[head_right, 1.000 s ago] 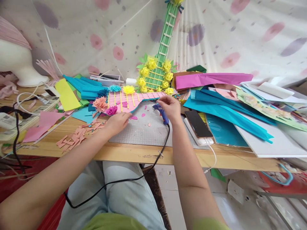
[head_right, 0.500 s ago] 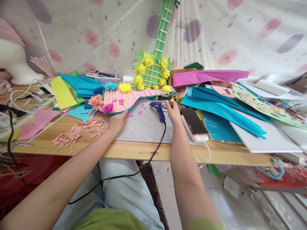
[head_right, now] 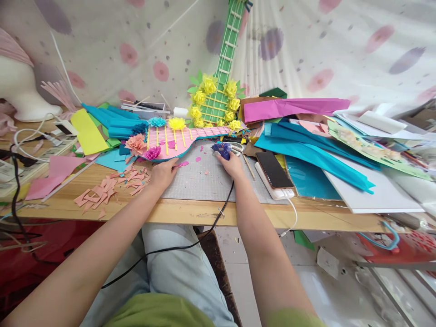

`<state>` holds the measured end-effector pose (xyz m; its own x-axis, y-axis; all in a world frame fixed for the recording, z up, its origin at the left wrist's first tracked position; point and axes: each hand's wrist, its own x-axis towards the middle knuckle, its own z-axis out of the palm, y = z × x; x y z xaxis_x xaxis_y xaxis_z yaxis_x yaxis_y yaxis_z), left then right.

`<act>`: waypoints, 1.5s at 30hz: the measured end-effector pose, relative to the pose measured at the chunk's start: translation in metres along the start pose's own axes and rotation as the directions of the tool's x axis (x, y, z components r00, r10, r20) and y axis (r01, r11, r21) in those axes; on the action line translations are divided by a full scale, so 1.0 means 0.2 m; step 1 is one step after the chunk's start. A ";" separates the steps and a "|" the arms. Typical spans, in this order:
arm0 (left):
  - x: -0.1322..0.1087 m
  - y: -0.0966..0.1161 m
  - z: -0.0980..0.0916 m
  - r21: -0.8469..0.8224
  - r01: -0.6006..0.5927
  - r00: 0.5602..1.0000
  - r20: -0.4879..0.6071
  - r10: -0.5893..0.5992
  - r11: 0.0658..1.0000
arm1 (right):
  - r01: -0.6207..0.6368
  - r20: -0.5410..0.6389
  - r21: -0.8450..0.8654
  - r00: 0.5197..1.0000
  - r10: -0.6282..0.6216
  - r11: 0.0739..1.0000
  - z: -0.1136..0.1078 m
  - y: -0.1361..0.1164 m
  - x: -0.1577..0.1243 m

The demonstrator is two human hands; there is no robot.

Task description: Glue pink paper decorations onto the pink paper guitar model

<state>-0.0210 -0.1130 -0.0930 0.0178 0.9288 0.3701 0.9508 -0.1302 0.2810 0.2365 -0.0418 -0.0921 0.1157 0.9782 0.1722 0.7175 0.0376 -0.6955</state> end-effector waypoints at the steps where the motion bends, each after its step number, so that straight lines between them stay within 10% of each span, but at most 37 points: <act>1: 0.00 0.00 0.00 -0.016 0.007 1.000 -0.013 -0.007 1.000 | 0.000 -0.005 -0.003 1.000 0.000 1.000 0.00 0.01 0.00; 6: -0.01 0.00 -0.02 -0.298 0.080 0.988 -0.101 -0.114 0.951 | -0.021 -0.043 0.050 0.999 0.024 0.999 -0.01 0.01 0.01; 10: -0.01 -0.02 -0.02 -0.690 0.171 0.961 -0.042 -0.275 0.703 | -0.043 -0.010 0.448 0.999 0.053 0.893 -0.03 -0.07 -0.04; 14: 0.00 -0.03 -0.03 -0.875 0.277 0.921 0.125 -0.368 0.396 | -0.014 0.223 0.686 0.956 -0.192 0.728 -0.05 -0.21 -0.14; 19: 0.01 -0.03 -0.05 -0.904 0.308 0.893 0.169 -0.417 0.295 | -0.083 0.502 0.529 0.833 -0.233 0.844 0.00 -0.29 -0.22; 23: 0.00 -0.03 -0.05 -0.866 0.334 0.895 0.169 -0.413 0.371 | -0.083 0.469 0.508 0.861 -0.195 0.857 0.05 -0.27 -0.20; 30: -0.05 0.00 -0.07 -0.260 0.139 0.985 -0.062 -0.160 0.955 | -0.109 0.411 0.547 0.899 -0.152 0.830 0.03 -0.26 -0.19; 41: -0.01 0.07 0.00 0.067 0.074 0.994 -0.087 -0.068 0.995 | -0.063 0.242 0.648 0.962 -0.128 0.759 0.02 -0.17 -0.12; 45: 0.02 0.07 -0.05 0.033 -0.132 0.977 -0.167 0.136 0.991 | -0.105 0.260 0.724 0.957 -0.128 0.682 -0.01 -0.18 -0.12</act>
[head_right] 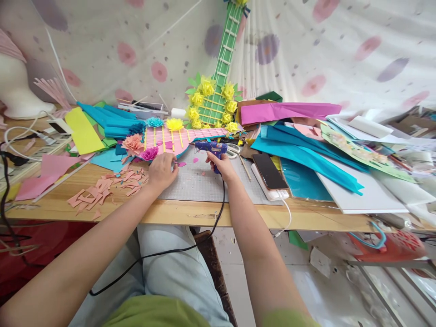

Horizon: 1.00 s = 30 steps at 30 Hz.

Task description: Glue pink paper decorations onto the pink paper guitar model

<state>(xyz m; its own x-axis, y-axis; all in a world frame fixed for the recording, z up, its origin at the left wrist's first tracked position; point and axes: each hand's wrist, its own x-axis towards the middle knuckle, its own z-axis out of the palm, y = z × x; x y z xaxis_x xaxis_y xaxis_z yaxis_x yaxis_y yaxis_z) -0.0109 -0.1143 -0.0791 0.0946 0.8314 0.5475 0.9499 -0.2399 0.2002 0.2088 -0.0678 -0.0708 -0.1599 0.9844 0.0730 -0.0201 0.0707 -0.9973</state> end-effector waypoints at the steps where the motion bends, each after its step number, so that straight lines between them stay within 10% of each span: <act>1: 0.01 -0.01 -0.02 -0.008 -0.062 0.998 -0.001 0.062 0.998 | 0.003 -0.001 0.020 1.000 -0.003 1.000 0.00 0.00 0.00; 11: 0.13 -0.09 -0.05 0.097 -0.380 0.920 0.146 0.364 0.920 | 0.004 0.019 0.011 1.000 -0.004 1.000 -0.02 0.01 0.01; 17: 0.09 -0.03 -0.02 -0.222 -0.096 0.992 0.065 0.113 0.970 | 0.004 0.019 -0.011 1.000 -0.004 1.000 -0.01 -0.01 -0.01; 21: -0.01 0.04 0.05 -0.692 0.394 0.909 0.195 -0.369 0.605 | -0.003 0.112 -0.089 0.994 0.013 0.996 -0.01 -0.03 -0.03; 24: -0.03 0.06 0.09 -0.824 0.500 0.795 0.313 -0.520 0.268 | -0.019 0.207 -0.158 0.977 0.052 0.987 -0.03 -0.04 -0.04; 30: -0.01 0.04 0.08 -0.852 0.507 0.741 0.352 -0.572 0.133 | -0.011 0.213 -0.272 0.974 0.072 0.962 -0.04 -0.05 -0.05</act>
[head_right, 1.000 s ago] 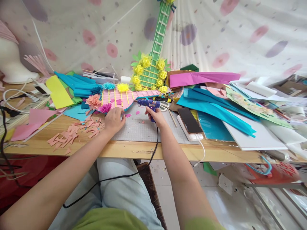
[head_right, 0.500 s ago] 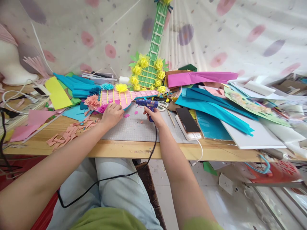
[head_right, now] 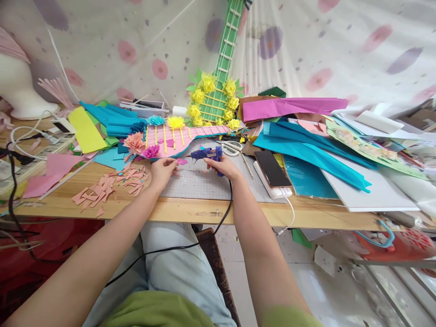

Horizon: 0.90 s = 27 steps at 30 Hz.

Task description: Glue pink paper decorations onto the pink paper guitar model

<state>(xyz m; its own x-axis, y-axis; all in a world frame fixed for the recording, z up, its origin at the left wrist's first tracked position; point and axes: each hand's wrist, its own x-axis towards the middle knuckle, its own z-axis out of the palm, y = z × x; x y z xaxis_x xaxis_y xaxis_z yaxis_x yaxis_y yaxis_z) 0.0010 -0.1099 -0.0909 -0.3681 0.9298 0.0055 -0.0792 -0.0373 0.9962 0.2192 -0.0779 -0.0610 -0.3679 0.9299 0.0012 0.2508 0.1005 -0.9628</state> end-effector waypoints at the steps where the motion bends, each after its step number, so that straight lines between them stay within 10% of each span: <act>1: 0.00 0.01 0.00 -0.001 -0.001 1.000 -0.006 0.001 1.000 | 0.004 -0.002 0.000 1.000 -0.004 1.000 0.00 0.00 0.00; 27: 0.00 -0.02 0.00 -0.023 -0.038 0.999 0.004 0.038 0.999 | -0.024 0.031 -0.014 0.999 0.025 1.000 0.06 0.02 0.04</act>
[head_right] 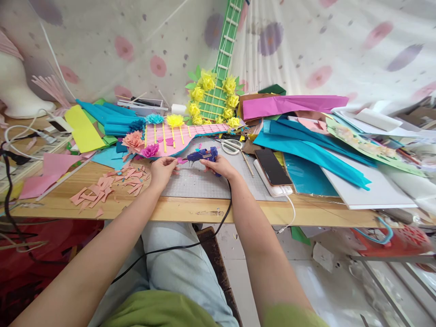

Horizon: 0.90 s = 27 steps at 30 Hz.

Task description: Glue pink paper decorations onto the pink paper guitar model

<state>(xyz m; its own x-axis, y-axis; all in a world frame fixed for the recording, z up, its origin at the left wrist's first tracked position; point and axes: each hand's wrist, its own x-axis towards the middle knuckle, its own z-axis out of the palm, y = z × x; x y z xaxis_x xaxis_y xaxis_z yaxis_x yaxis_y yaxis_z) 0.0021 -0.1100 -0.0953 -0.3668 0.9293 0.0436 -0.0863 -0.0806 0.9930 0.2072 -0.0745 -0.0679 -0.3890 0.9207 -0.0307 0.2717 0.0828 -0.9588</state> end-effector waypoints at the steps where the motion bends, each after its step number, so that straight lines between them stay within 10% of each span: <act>1: 0.00 0.00 0.00 -0.002 0.000 1.000 0.002 0.000 1.000 | 0.001 -0.003 0.009 1.000 -0.001 1.000 0.00 0.00 0.00; 17: -0.02 0.02 -0.02 -0.037 0.000 0.989 0.149 0.006 0.999 | 0.032 -0.181 -0.052 0.983 -0.041 0.998 -0.03 0.02 0.01; 27: -0.03 0.07 -0.04 -0.117 0.067 0.985 0.163 -0.047 0.991 | -0.158 -0.625 -0.183 0.780 0.010 0.970 -0.16 0.12 0.06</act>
<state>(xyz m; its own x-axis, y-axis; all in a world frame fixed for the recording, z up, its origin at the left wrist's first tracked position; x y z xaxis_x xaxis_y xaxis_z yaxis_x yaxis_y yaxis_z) -0.0042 -0.1198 -0.0822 -0.2063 0.9784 0.0138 -0.2181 -0.0597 0.9741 0.2372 -0.0493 -0.0813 0.2496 0.9577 0.1435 0.4861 0.0043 -0.8739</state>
